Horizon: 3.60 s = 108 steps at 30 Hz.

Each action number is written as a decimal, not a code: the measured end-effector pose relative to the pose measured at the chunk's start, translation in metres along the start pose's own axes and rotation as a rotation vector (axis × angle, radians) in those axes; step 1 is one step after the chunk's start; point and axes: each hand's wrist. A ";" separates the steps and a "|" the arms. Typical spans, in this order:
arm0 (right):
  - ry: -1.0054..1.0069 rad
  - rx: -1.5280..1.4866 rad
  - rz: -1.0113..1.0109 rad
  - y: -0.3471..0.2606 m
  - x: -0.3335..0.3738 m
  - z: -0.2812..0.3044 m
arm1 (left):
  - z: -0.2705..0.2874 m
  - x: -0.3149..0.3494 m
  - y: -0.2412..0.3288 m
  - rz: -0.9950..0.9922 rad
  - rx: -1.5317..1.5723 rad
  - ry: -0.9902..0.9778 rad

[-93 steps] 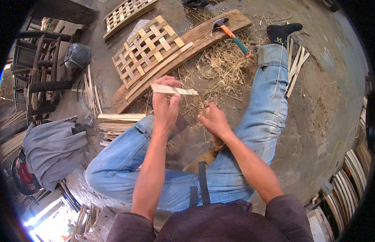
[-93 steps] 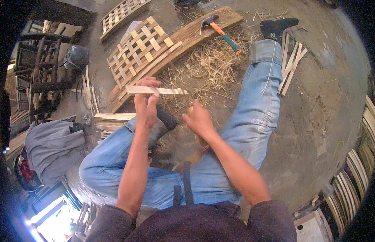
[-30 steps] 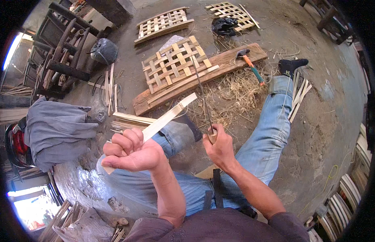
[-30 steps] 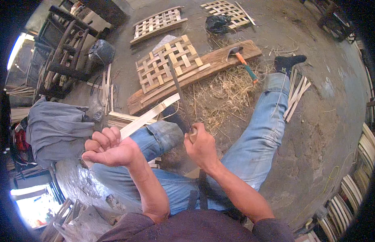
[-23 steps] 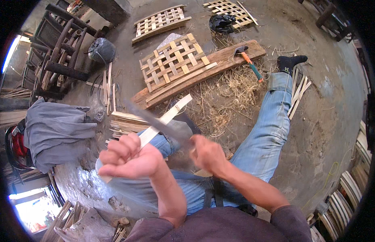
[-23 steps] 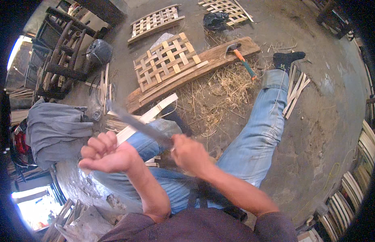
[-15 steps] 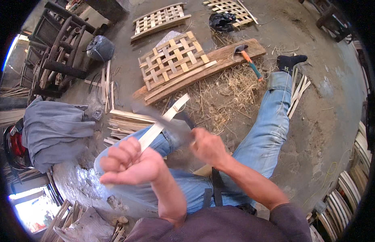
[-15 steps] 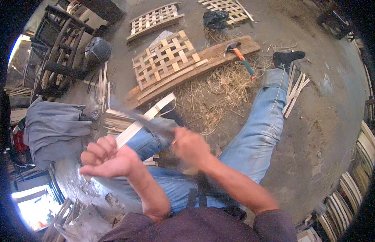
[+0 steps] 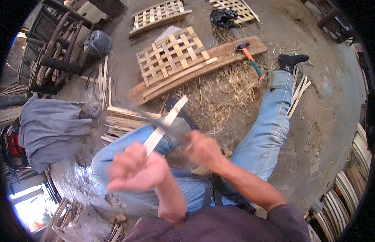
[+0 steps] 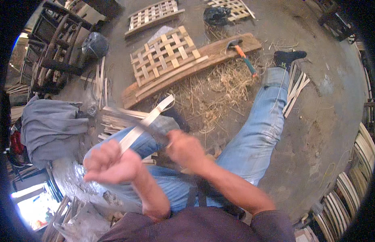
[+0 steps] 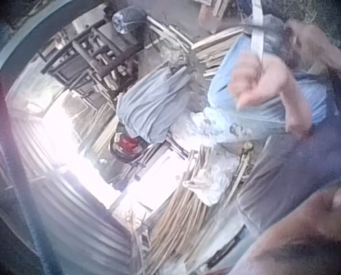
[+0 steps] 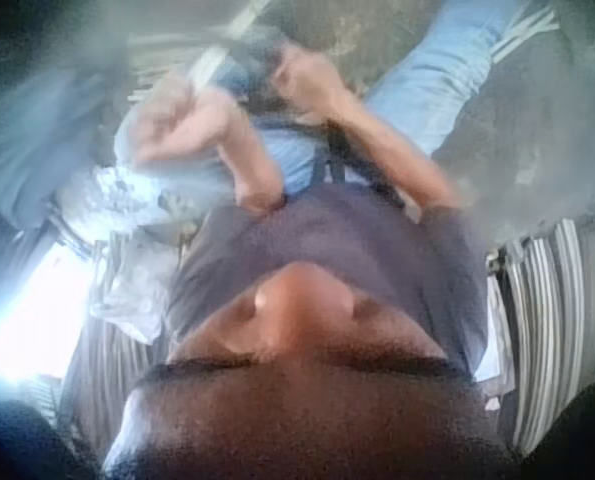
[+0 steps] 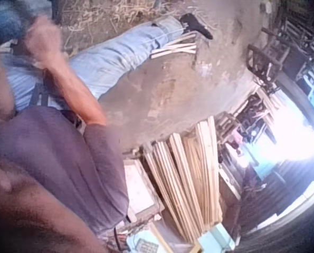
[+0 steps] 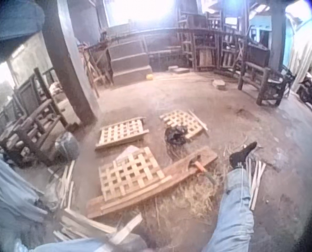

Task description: The person sits on the floor and uses a metal file to smooth and shape a thin wooden strip. They repeatedly file the strip, occasionally pausing to inspect the edges and adjust their grip.

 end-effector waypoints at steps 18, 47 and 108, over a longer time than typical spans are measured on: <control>0.297 -1.366 -0.511 0.018 -0.021 -0.005 | 0.015 0.047 0.019 0.184 0.258 -0.132; -0.273 0.769 0.354 0.064 0.033 0.112 | 0.065 0.089 0.003 2.187 0.187 -0.499; -0.451 0.694 0.166 0.053 0.082 0.104 | 0.075 0.123 0.013 2.176 0.103 -0.546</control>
Point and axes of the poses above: each hand's wrist, its own x-axis away from the middle knuckle, its own z-axis out of the back of the hand, y = z × x, and after that the axes turned 5 degrees about z, right-handed
